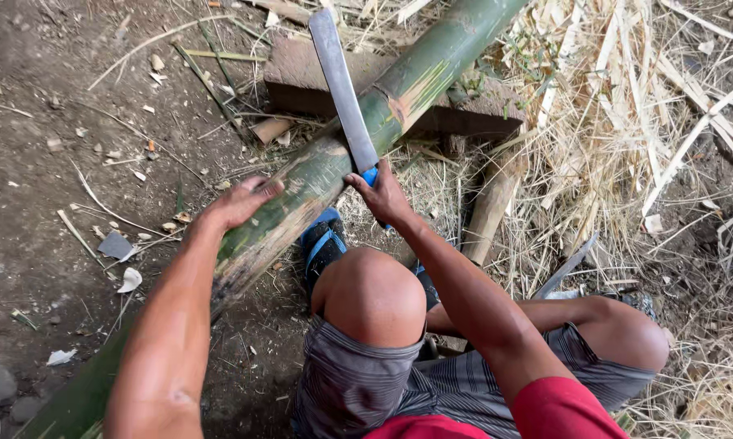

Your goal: The person sits on the ground and uses a machete to shave the outer layer of a green bamboo pole resting on a brick support. They repeatedly strike and scrape the bamboo surface, removing strips of outer skin and creating a pile of shavings.

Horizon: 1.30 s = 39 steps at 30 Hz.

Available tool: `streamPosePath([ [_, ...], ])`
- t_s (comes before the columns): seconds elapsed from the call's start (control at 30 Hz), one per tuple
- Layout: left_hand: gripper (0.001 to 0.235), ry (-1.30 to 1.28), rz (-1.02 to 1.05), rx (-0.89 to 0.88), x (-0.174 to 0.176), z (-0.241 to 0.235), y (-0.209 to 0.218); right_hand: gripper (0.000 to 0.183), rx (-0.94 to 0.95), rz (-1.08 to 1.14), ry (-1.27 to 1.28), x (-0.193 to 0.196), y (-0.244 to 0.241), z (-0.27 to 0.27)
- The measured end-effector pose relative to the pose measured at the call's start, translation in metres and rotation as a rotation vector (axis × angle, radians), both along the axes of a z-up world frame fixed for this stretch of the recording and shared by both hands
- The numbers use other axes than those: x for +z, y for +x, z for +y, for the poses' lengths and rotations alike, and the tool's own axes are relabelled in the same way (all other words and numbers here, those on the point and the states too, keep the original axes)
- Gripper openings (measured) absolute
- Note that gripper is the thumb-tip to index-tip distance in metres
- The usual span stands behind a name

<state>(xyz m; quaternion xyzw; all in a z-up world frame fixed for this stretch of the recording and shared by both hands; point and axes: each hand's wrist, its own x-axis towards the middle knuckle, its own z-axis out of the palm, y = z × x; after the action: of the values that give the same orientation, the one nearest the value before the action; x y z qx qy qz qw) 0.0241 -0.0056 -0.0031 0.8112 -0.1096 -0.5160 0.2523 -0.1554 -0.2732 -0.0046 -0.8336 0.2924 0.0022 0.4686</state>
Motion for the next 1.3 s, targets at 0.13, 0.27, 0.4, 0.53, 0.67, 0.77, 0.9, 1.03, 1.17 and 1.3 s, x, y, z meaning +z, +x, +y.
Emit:
streamPosePath([
  [0.13, 0.145, -0.102, -0.174, -0.138, 0.005, -0.001, -0.005, 0.079, -0.014, 0.049, 0.015, -0.013, 0.002, -0.004],
  [0.27, 0.144, 0.005, -0.213, -0.119, 0.013, -0.003, -0.027, 0.081, 0.054, -0.022, -0.047, -0.022, -0.004, 0.001],
  [0.4, 0.145, 0.027, -0.367, -0.154, 0.018, -0.005, -0.047, 0.074, 0.106, 0.114, -0.158, 0.005, -0.024, -0.021],
  [0.53, 0.144, 0.086, -0.393, -0.217, 0.021, -0.006, -0.053, 0.050, 0.273, 0.131, -0.554, 0.051, -0.059, -0.055],
  [0.67, 0.143, 0.145, -0.422, -0.262, 0.032, -0.012, -0.058, 0.043, 0.342, 0.235, -0.781, 0.088, -0.078, -0.066],
  [0.77, 0.141, 0.139, -0.459, -0.244, 0.038, -0.013, -0.064, 0.048, 0.513, 0.405, -0.628, 0.105, -0.083, -0.070],
  [0.9, 0.137, 0.104, -0.474, -0.235, 0.032, -0.009, -0.071, 0.051, 0.549, 0.485, -0.727, 0.102, -0.094, -0.067],
  [1.03, 0.137, 0.133, -0.480, -0.245, 0.032, -0.007, -0.069, 0.048, 0.376, 0.617, -0.627, 0.095, -0.091, -0.072],
  [1.17, 0.137, 0.086, -0.513, -0.222, 0.028, -0.009, -0.070, 0.032, 0.533, 0.651, -0.751, 0.093, -0.089, -0.093],
  [1.3, 0.137, 0.132, -0.470, -0.201, 0.028, -0.009, -0.074, 0.050, 0.092, 0.539, -0.616, 0.107, -0.066, -0.118],
])
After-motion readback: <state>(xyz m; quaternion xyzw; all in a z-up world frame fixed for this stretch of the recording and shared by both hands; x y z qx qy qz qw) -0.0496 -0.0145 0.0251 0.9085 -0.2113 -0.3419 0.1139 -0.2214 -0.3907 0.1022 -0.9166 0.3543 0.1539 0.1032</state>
